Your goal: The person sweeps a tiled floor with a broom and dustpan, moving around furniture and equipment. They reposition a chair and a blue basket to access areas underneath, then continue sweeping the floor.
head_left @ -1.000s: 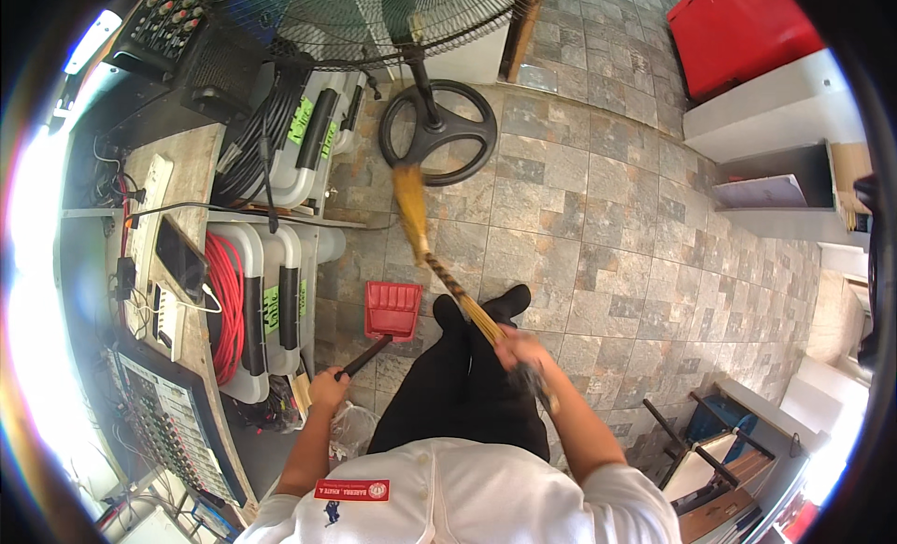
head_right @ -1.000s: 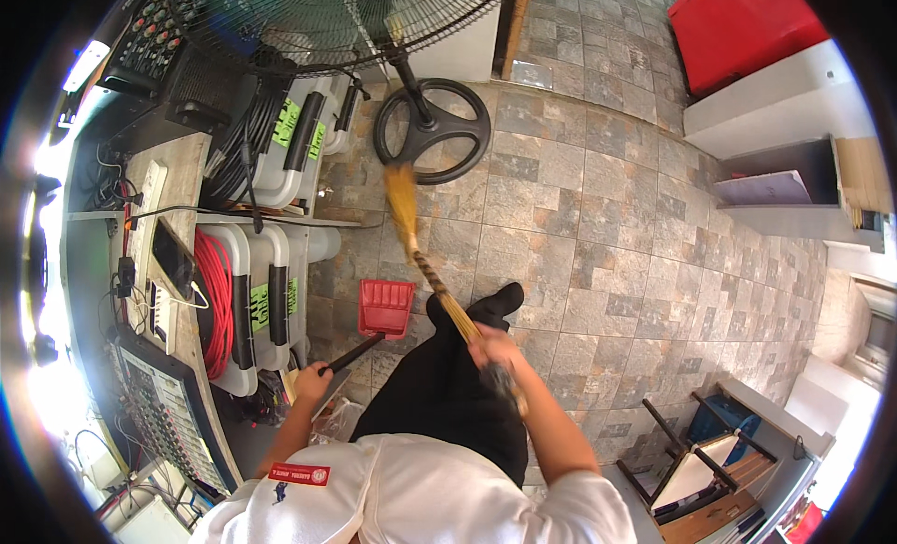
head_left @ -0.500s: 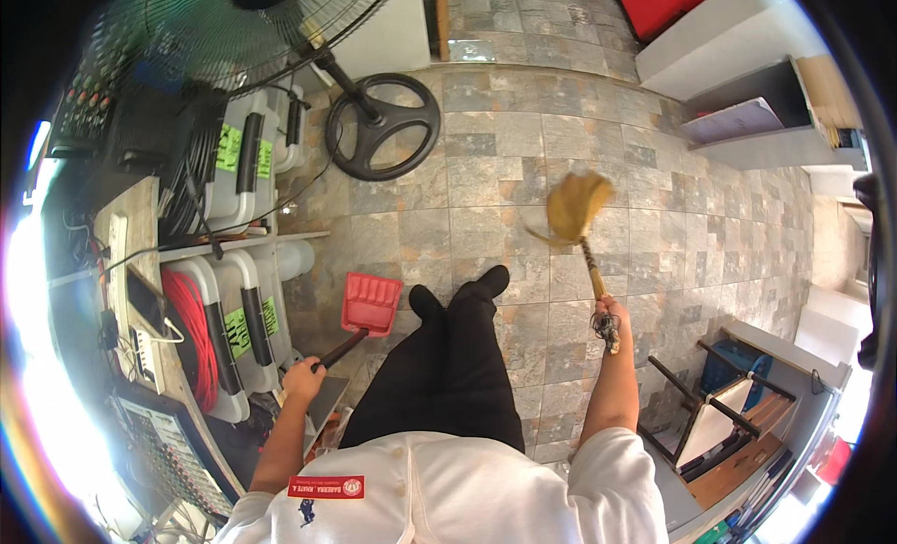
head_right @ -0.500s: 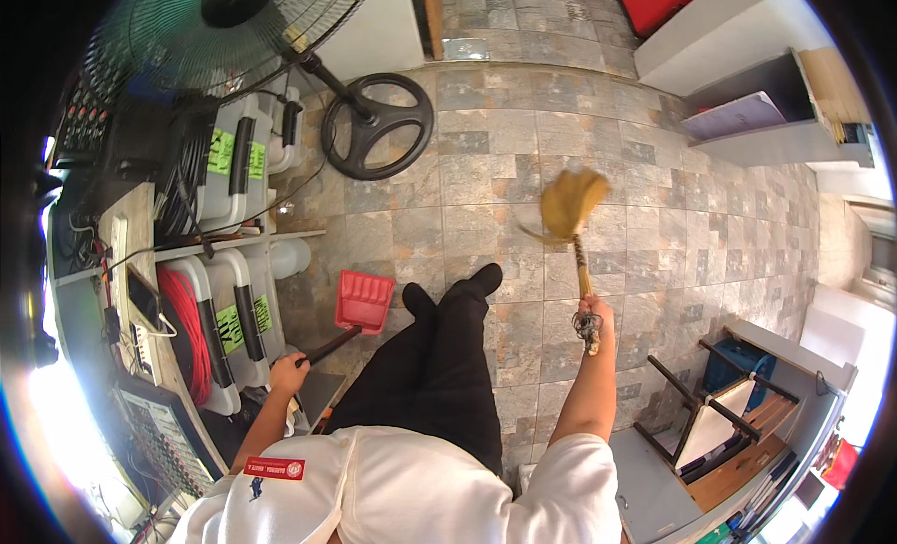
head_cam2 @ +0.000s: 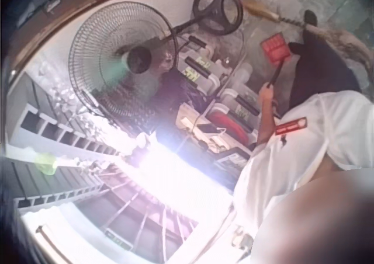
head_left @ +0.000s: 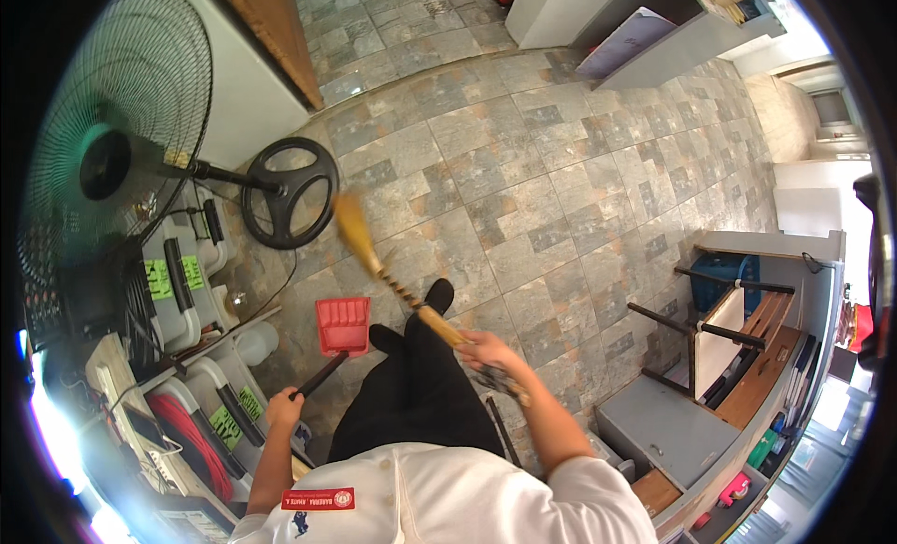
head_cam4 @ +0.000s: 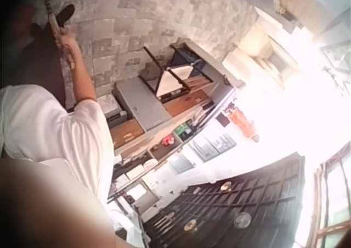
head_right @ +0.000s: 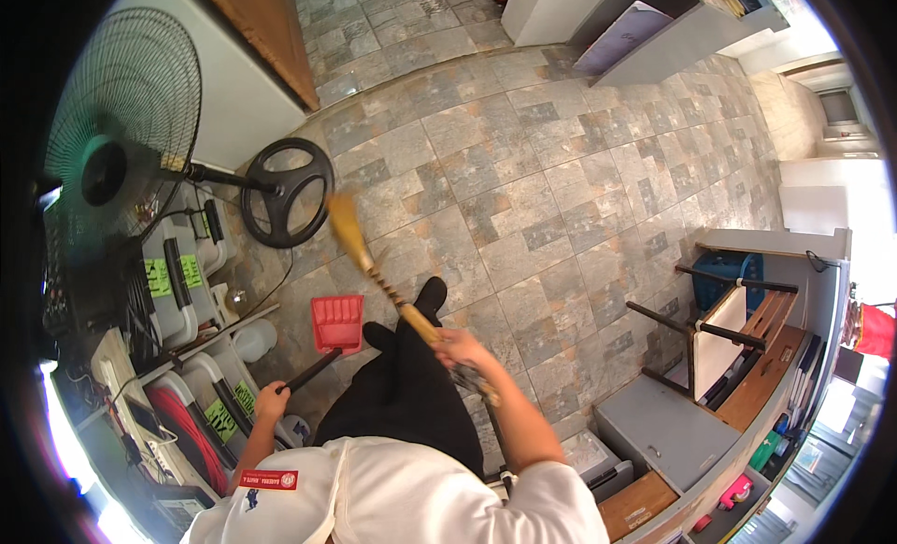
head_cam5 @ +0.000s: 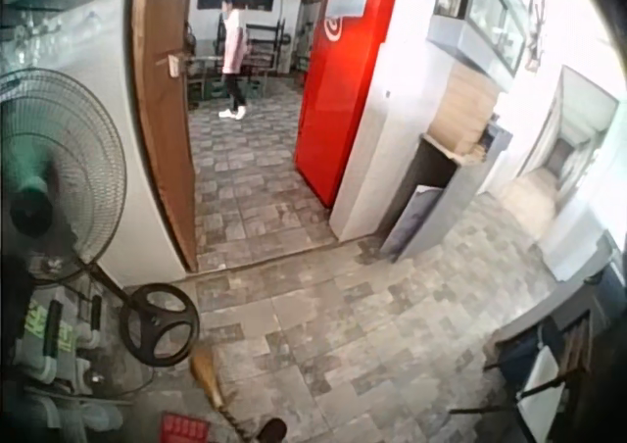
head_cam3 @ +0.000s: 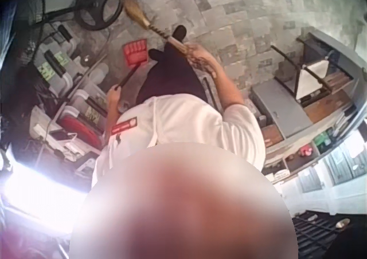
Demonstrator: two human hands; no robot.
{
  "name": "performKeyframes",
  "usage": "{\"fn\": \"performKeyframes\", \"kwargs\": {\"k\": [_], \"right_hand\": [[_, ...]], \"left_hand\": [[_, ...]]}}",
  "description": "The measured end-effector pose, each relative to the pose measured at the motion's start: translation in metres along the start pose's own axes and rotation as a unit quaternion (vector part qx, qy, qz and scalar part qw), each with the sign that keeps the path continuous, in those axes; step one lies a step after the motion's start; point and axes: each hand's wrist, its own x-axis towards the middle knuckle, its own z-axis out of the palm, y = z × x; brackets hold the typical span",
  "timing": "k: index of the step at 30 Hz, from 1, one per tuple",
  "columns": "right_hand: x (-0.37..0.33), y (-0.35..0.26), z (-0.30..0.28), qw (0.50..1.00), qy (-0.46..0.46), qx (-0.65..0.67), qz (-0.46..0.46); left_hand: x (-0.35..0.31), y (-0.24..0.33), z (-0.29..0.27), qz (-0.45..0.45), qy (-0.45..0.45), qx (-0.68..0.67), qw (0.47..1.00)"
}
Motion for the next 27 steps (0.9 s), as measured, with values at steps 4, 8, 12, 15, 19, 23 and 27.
{"fn": "performKeyframes", "kwargs": {"k": [4, 8, 12, 15, 19, 23, 27], "right_hand": [[0.07, -0.021, -0.048, 0.999, 0.029, 0.01, -0.009], [0.035, -0.04, -0.171, 0.984, 0.068, 0.122, -0.107], [-0.006, -0.075, -0.289, 0.943, 0.182, 0.232, -0.157], [0.004, -0.117, -0.33, 0.922, 0.172, 0.279, -0.204], [0.02, -0.162, -0.3, 0.924, 0.346, 0.044, -0.157], [-0.005, -0.151, -0.185, 0.903, 0.377, -0.076, -0.191], [-0.039, -0.145, -0.083, 0.96, 0.223, 0.031, -0.165]], "left_hand": [[0.011, 0.03, -0.017, 0.013, 0.035, 0.013, 0.999], [0.023, 0.05, -0.026, 0.019, 0.042, 0.024, 0.999], [0.029, 0.068, -0.035, 0.013, 0.071, 0.023, 0.997], [0.032, 0.079, -0.045, 0.011, 0.086, 0.008, 0.996], [0.033, 0.085, -0.06, 0.002, 0.109, 0.006, 0.994], [0.039, 0.085, -0.069, 0.005, 0.136, 0.009, 0.991], [0.048, 0.084, -0.078, 0.002, 0.133, 0.019, 0.991]]}}
